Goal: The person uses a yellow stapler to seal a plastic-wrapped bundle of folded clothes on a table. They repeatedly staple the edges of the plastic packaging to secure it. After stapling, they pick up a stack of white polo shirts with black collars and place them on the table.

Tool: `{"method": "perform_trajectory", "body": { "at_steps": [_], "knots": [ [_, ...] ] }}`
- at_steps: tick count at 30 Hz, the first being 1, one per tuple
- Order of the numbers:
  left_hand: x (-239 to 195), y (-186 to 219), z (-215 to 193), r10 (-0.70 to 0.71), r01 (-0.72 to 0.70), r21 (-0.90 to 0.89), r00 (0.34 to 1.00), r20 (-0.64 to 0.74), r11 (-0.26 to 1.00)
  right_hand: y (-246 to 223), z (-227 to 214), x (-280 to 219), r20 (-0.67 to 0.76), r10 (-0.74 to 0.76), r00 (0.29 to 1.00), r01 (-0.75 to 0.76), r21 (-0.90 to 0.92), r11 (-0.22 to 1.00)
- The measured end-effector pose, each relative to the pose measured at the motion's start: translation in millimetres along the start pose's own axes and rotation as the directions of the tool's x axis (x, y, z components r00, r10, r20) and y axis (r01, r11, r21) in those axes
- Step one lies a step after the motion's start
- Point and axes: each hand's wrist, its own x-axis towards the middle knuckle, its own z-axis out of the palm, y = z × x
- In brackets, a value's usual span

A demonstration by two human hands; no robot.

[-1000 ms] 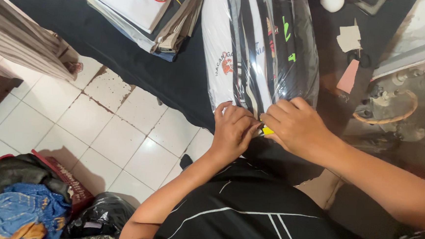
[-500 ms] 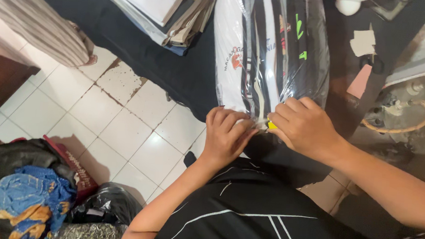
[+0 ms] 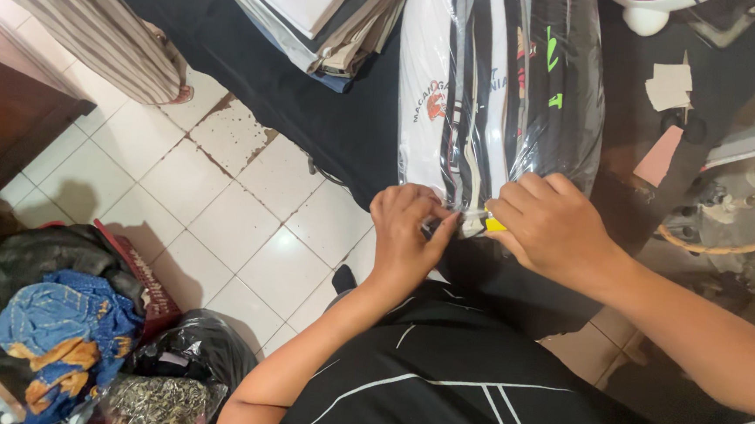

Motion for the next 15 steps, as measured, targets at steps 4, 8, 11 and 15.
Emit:
{"method": "perform_trajectory", "body": {
  "at_steps": [4,8,11,15],
  "knots": [
    [-0.2,-2.2,2.4,-0.114,0.117,-0.055,0.992,0.054,0.992,0.5,1.1,-1.6,0.003,0.007,1.0,-0.007,-0.008,1.0],
    [3.4,-1.2,1.5,-0.191,0.195,-0.1,0.98,0.052,0.976,1.5,2.7,-1.0,0.003,0.012,1.0,-0.012,0.008,1.0],
    [6.6,-0.9,-2.9,-0.116,0.121,-0.038,0.987,0.107,0.992,1.1,1.3,-1.7,0.003,0.013,1.0,-0.013,0.016,1.0],
    [8.6,-2.4,-5.7,-0.024,0.023,0.008,0.993,0.118,1.0,-2.0,-3.5,-1.0,-0.007,0.038,0.999,-0.037,0.06,0.998]
  ]
}}
